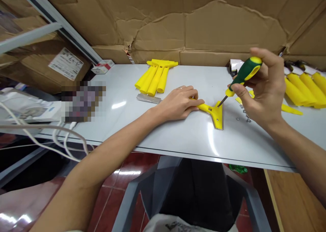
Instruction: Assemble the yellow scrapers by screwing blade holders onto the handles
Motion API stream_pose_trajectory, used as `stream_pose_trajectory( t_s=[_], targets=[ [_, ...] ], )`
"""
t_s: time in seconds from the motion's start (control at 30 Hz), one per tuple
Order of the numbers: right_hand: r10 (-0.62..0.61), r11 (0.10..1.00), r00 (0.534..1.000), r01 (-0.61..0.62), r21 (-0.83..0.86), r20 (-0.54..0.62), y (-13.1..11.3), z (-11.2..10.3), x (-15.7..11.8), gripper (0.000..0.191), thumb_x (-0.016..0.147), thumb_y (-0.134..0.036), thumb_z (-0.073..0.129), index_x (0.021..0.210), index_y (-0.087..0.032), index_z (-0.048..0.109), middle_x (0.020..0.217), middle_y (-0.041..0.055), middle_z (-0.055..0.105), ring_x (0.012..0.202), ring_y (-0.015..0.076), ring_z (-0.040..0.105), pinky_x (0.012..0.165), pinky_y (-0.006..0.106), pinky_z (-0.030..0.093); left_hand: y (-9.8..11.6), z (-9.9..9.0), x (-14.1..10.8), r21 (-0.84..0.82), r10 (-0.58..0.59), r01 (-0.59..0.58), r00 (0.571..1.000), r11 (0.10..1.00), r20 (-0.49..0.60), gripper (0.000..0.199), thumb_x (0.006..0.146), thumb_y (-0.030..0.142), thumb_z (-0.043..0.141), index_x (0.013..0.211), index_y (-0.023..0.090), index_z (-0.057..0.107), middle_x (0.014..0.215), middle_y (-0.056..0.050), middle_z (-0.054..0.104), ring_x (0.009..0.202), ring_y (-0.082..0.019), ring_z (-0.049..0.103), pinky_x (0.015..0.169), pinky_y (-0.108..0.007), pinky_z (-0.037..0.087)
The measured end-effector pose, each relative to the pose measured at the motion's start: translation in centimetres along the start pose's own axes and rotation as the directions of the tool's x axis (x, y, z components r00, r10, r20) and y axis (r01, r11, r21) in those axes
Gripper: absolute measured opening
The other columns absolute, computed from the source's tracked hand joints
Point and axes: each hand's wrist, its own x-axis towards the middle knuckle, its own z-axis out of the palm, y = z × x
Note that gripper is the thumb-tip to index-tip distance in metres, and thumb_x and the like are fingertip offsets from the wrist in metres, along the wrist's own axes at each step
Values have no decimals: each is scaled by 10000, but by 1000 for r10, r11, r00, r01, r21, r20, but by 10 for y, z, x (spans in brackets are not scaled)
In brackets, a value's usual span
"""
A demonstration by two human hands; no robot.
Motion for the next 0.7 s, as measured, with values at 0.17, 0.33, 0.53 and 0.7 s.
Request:
stream_pose_trajectory(
  t_s=[0.17,0.33,0.53,0.7],
  targets=[
    [21,1000,1000,-21,-15,-6,-2,0,1,691,907,-411,821,1532,-557,563,1197,46,681,936,292,731,779,503,678,0,-1,0,-23,16,-16,1000,1000,4,275,1094,320,556,1268,228,748,1032,-90,699,921,-233,633,809,-376,464],
    [-64,998,997,64,-8,42,2,1,2,901,838,-263,869,1600,-559,492,1438,33,608,978,246,779,691,382,664,1,-1,2,1,10,-10,1000,1000,11,353,1116,448,522,1237,220,763,1041,-99,703,936,-247,642,810,-386,448],
    [-73,997,995,74,-10,62,6,4,-2,1015,817,-240,878,1656,-551,400,1542,27,598,929,235,791,680,382,680,-2,1,1,13,6,-6,1000,1000,20,504,1119,600,459,1197,223,784,1026,-97,707,929,-235,647,796,-377,432],
    [-75,996,996,77,-43,50,-1,7,-7,965,870,-298,857,1674,-548,386,1538,10,628,926,244,805,725,426,723,-3,0,0,16,13,-13,1000,1000,12,473,1124,588,463,1200,256,791,1005,-77,709,899,-215,640,784,-365,431]
  ],
)
